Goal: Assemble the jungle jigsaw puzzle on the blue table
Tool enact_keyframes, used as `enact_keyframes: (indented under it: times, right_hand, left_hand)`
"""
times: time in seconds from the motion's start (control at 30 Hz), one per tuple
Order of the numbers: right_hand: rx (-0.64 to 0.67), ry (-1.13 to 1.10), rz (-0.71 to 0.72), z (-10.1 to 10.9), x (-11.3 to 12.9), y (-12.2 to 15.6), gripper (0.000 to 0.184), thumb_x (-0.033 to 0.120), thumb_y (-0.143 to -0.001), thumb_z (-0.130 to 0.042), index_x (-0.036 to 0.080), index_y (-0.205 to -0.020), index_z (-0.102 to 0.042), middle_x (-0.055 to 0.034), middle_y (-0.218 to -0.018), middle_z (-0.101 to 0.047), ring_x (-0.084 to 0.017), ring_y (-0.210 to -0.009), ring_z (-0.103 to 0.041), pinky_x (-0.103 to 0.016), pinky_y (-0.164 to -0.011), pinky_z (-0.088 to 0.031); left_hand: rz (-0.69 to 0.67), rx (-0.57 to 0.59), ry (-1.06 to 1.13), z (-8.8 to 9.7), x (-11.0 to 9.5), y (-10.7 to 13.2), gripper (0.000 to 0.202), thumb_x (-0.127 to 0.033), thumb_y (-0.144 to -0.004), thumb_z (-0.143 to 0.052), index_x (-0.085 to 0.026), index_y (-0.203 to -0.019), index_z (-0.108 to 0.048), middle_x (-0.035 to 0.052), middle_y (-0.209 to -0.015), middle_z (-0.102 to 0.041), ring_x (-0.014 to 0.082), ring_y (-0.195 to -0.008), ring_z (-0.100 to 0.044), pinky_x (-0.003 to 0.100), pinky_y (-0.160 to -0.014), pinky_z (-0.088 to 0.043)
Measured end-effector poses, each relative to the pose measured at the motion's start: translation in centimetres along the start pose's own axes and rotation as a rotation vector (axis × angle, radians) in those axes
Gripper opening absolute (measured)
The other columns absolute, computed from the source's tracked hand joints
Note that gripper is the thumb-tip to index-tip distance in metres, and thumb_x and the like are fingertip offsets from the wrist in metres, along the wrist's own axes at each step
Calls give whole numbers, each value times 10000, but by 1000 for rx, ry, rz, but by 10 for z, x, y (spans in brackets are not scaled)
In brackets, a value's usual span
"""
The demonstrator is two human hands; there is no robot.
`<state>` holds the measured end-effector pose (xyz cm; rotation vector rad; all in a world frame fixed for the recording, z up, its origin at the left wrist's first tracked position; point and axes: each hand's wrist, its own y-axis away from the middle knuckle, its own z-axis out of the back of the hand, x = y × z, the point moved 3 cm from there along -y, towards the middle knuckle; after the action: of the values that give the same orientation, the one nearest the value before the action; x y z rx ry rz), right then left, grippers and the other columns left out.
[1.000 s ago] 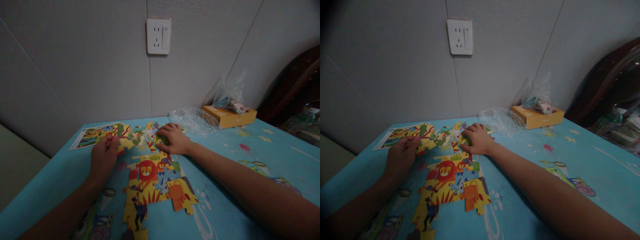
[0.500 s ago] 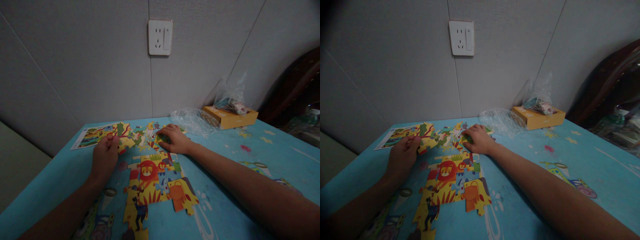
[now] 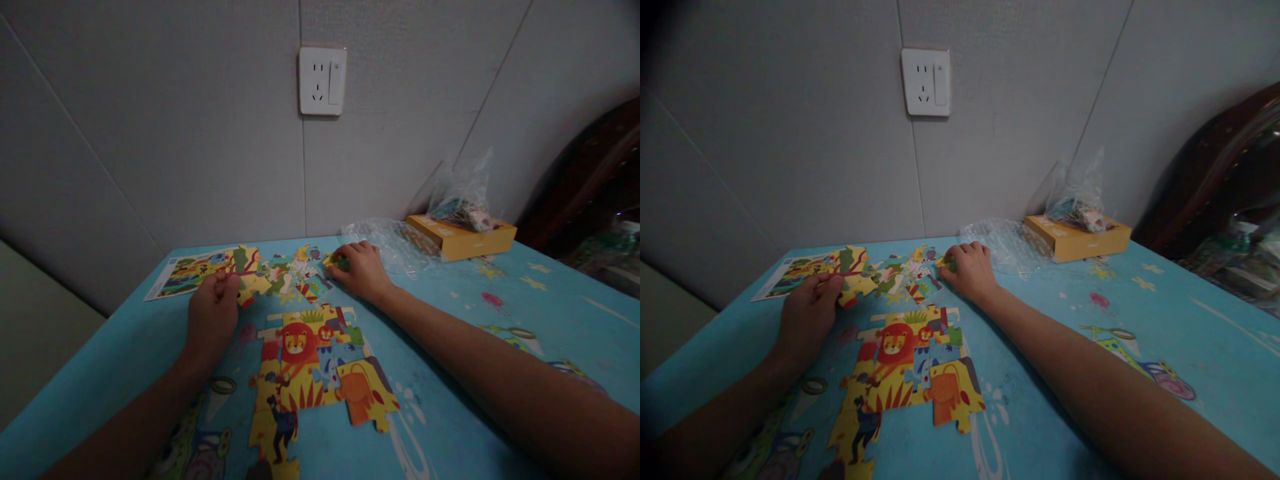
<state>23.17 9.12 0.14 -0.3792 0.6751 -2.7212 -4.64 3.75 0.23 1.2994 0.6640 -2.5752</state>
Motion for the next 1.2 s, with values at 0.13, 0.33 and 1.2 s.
enact_keyframes:
  times: [0.13, 0.33, 1.2]
  right_hand:
    - [29, -3, 0, -1, 0, 0, 248, 425, -873, -624, 212, -889, -750, -115, -991, -694, -311, -978, -535, -461, -847, -361]
    - [202, -675, 59, 12, 40, 7, 403, 456, -832, -667, 181, -1126, -673, -95, -1040, -696, -208, -866, -615, -363, -774, -479]
    - [-67, -291, -416, -9, -34, -7, 549, 455, -838, -637, 94, -1249, -601, -185, -996, -706, -344, -985, -625, -465, -811, -468]
  left_hand:
    - [-26, -6, -3, 1, -4, 1, 257, -455, -858, -503, -214, -813, -577, -6, -635, -627, 204, -626, -600, 299, -616, -464]
    - [-178, 178, 95, -7, -20, 17, 263, -470, -863, -516, -227, -934, -588, -16, -696, -683, 207, -680, -653, 294, -649, -517]
    - [-841, 708, -36, -15, -31, 38, 298, -151, -879, -492, -192, -1140, -630, 107, -1170, -647, 242, -1132, -569, 431, -1024, -449]
